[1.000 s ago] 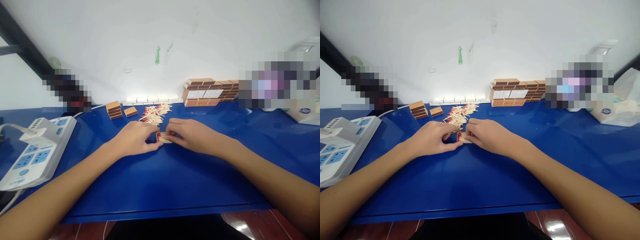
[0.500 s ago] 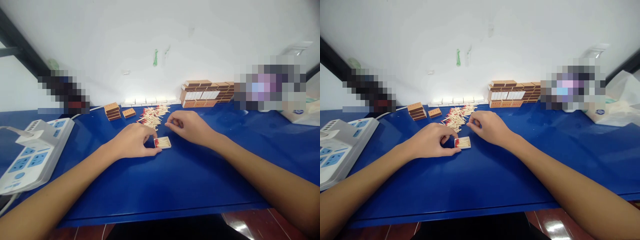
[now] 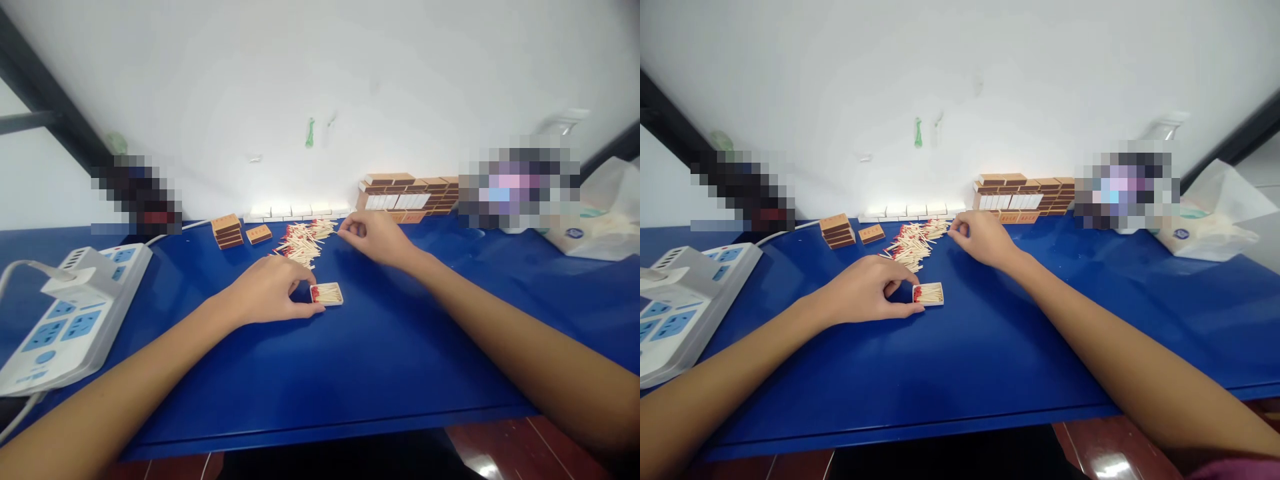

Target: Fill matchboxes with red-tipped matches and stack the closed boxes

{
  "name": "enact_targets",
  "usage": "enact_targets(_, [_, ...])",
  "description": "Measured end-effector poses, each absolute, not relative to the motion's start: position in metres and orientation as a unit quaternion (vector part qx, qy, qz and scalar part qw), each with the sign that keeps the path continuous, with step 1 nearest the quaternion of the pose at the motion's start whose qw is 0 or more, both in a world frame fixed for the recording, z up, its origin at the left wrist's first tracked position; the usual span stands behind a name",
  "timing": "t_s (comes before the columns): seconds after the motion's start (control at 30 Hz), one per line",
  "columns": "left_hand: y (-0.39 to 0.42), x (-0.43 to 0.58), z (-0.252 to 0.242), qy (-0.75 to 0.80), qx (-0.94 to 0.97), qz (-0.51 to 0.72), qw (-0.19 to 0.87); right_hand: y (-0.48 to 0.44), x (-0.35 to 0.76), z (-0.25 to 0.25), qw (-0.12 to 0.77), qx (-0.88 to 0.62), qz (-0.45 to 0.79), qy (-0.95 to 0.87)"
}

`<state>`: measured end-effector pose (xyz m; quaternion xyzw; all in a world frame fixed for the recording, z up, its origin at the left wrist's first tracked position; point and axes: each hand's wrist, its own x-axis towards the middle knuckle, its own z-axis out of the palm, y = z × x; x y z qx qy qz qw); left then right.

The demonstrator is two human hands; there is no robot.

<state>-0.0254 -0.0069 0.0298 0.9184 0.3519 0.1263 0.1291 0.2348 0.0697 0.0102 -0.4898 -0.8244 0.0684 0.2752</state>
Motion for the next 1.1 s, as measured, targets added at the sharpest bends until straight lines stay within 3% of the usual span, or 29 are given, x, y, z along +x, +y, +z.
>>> enact_targets(0.23, [-0.007, -0.025, 0.030, 0.359, 0.917, 0.122, 0.123, 0.110, 0.227, 0.023, 0.169, -0.476, 0.049, -0.861])
enact_targets(0.73, [-0.005, -0.028, 0.024, 0.350, 0.921, 0.134, 0.109, 0.142, 0.198, 0.038, 0.062, -0.573, 0.030, -0.817])
enact_targets(1.1, [-0.003, -0.028, 0.024, 0.359, 0.919, 0.128, 0.098, 0.134, 0.206, 0.044, 0.033, -0.552, 0.147, -0.820])
